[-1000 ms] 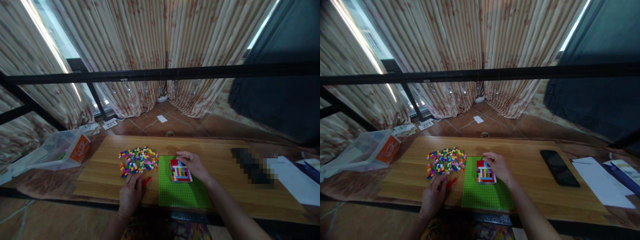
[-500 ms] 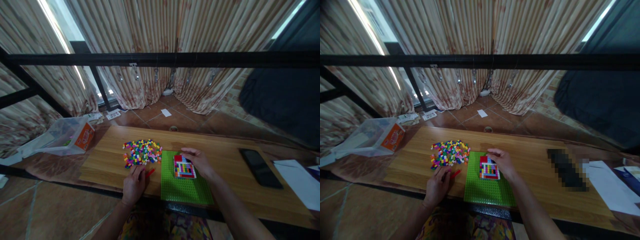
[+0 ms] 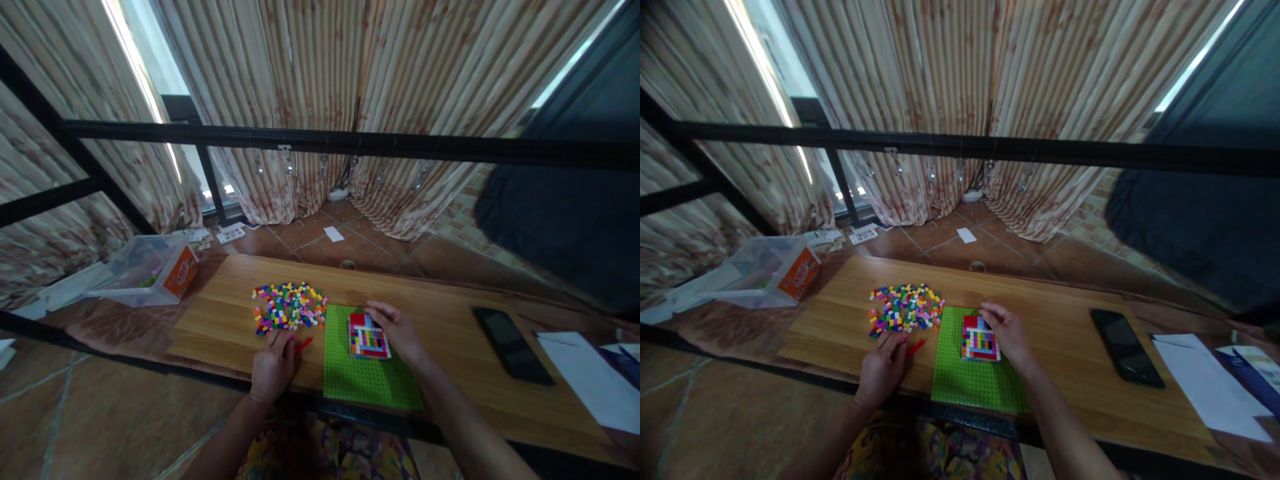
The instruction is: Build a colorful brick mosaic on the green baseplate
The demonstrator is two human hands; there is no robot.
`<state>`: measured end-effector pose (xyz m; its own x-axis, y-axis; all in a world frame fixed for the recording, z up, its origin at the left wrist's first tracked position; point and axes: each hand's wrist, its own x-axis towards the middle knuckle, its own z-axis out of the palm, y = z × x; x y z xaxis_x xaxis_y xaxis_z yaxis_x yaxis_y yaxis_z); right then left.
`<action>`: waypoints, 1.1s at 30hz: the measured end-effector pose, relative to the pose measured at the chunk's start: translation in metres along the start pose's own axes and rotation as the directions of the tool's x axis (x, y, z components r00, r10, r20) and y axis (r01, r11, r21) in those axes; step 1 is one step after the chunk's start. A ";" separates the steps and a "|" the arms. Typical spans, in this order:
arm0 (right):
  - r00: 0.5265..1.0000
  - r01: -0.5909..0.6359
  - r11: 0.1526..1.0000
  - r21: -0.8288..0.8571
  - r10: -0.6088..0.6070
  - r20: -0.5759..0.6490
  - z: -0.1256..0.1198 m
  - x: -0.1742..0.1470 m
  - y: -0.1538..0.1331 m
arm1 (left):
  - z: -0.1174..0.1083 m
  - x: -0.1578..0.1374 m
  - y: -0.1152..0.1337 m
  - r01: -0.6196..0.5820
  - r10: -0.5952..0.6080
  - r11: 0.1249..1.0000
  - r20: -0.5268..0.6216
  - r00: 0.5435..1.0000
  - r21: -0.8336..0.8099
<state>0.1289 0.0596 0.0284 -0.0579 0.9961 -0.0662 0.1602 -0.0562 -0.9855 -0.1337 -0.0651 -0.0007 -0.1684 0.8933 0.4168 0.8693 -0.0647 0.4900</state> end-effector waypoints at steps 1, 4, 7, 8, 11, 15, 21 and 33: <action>0.998 0.027 1.000 -0.007 -0.027 -0.054 -0.003 -0.002 -0.001 | 0.000 0.000 0.000 0.009 -0.009 1.000 0.002 1.000 -0.003; 0.973 0.087 0.996 -0.003 -0.086 -0.216 -0.012 -0.011 -0.006 | 0.001 -0.001 0.001 0.025 -0.025 1.000 0.019 1.000 -0.018; 0.961 0.095 0.994 -0.044 -0.104 -0.258 -0.013 -0.023 -0.015 | 0.002 -0.002 0.001 0.028 -0.028 0.999 0.019 0.999 -0.025; 0.961 0.099 0.992 -0.083 -0.117 -0.252 -0.010 -0.027 -0.019 | 0.002 -0.002 0.001 0.027 -0.026 0.999 0.015 1.000 -0.027; 0.967 0.159 0.964 -0.213 -0.196 -0.162 0.007 -0.039 -0.029 | 0.003 -0.002 0.001 0.019 -0.019 0.999 0.000 1.000 -0.031; 0.936 0.352 0.870 -0.346 -0.335 0.109 0.047 -0.047 -0.034 | 0.002 -0.003 0.001 0.004 -0.006 0.997 -0.023 1.000 -0.076; 0.812 0.573 0.682 -0.456 -0.397 0.427 0.112 -0.044 -0.030 | -0.004 -0.008 0.001 -0.040 0.035 0.977 -0.024 0.999 -0.208; 0.666 0.725 0.517 -0.454 -0.360 0.654 0.180 -0.017 -0.040 | -0.007 -0.013 -0.001 -0.208 0.232 0.936 0.053 0.971 -0.284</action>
<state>-0.0538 0.0331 0.0407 -0.7403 0.6392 0.2083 0.4884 0.7242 -0.4868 -0.1355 -0.0794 -0.0009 0.0627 0.8763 0.4776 0.7169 -0.3725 0.5893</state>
